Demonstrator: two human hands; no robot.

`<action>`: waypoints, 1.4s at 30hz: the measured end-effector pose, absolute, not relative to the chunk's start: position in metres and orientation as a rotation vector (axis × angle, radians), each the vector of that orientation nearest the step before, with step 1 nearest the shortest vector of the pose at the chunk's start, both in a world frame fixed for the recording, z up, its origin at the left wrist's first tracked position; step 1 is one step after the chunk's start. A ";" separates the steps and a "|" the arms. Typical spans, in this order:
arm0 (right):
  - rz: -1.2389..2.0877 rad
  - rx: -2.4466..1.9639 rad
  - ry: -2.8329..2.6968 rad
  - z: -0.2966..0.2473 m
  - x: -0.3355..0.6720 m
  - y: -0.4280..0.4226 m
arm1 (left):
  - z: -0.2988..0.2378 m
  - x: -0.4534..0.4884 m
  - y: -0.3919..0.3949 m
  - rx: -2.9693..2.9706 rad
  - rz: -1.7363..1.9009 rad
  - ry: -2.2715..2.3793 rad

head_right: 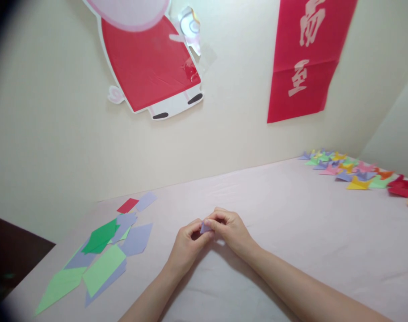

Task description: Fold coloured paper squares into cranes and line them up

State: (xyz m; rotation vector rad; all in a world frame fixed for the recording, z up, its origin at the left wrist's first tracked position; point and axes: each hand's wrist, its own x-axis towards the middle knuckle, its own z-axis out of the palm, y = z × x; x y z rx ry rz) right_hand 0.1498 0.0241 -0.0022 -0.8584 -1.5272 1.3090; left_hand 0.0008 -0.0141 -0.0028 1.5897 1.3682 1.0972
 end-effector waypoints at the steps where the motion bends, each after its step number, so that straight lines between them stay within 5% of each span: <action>1: 1.309 -0.849 -1.525 -0.003 0.150 0.024 | -0.004 0.001 -0.014 1.586 1.094 1.377; 12: 1.548 -0.771 -1.400 -0.008 0.148 0.024 | -0.007 -0.006 -0.012 1.541 1.095 1.364; 42: 1.345 -0.899 -1.538 -0.010 0.153 0.025 | -0.006 -0.007 -0.010 1.718 1.017 1.444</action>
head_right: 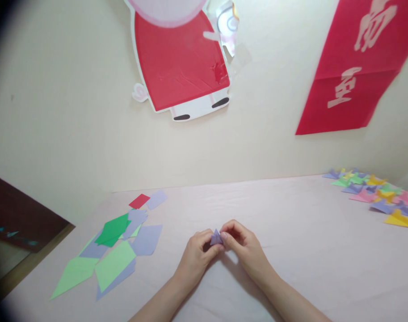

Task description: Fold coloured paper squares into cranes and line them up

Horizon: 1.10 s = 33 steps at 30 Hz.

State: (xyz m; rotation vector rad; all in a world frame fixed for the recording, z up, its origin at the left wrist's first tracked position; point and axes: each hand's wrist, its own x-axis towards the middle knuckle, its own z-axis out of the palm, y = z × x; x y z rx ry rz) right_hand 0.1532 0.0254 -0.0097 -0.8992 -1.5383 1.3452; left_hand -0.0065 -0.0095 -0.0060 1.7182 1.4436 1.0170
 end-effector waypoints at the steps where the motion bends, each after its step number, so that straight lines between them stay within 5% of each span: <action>1: 1.327 -0.892 -1.565 -0.010 0.154 0.025 | -0.007 -0.007 -0.009 1.714 1.016 1.447; 16: 0.918 -0.947 -1.863 0.002 0.146 0.015 | -0.012 -0.010 -0.008 1.691 1.029 1.470; 25: 0.582 -0.920 -1.838 -0.002 0.143 0.015 | 0.003 -0.027 -0.001 1.199 1.075 1.009; 33: 0.557 -0.882 -1.922 0.000 0.142 0.013 | 0.001 -0.022 -0.003 1.184 1.114 1.030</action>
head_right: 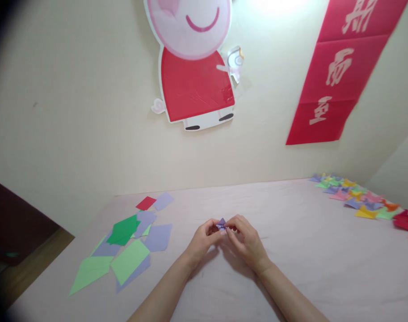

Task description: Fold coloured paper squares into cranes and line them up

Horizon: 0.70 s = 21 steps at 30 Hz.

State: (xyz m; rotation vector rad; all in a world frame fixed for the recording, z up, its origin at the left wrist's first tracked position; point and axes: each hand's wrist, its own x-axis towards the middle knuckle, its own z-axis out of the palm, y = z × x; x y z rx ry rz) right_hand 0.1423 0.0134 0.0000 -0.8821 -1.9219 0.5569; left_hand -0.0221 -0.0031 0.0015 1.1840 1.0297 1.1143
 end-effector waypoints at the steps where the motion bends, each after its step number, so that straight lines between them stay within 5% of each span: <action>1: 0.565 -0.882 -1.920 0.000 0.143 0.013 | 0.002 -0.022 -0.004 1.189 1.111 1.030; 21: 0.317 -0.985 -2.113 -0.002 0.141 0.018 | -0.012 -0.008 -0.002 1.215 1.260 1.194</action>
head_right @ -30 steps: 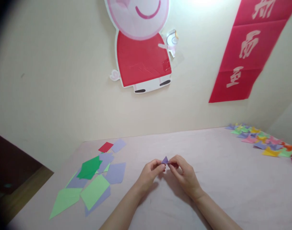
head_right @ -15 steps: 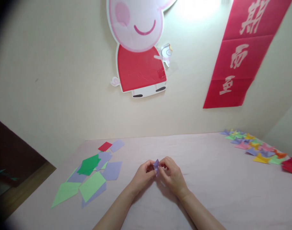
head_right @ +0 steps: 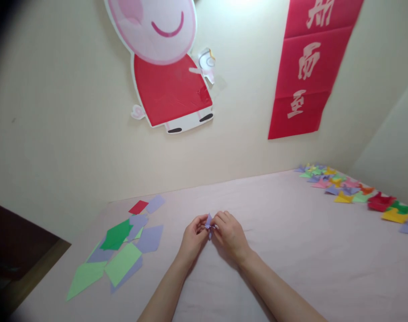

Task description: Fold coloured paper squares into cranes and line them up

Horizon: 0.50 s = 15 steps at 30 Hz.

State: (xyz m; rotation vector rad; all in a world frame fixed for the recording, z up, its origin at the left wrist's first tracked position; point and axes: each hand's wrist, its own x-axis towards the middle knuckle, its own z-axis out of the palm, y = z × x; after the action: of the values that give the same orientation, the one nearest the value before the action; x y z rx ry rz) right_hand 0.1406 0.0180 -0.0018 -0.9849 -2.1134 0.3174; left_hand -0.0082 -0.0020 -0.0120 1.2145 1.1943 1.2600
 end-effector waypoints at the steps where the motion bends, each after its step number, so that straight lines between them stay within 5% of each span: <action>1: 0.306 -1.002 -2.117 -0.001 0.140 0.017 | -0.011 -0.008 -0.003 1.218 1.269 1.187; 8: 0.298 -1.192 -2.033 0.011 0.183 0.010 | -0.008 -0.008 -0.008 1.553 1.206 1.242; 15: -0.037 -1.812 -1.530 0.035 0.366 0.011 | -0.012 -0.008 -0.007 1.656 1.122 1.337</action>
State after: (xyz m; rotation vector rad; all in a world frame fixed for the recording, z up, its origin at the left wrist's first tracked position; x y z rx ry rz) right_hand 0.3663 0.0110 0.0353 -1.8118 -1.5303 -0.0373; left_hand -0.0080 -0.0073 -0.0115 1.6564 1.3375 1.1220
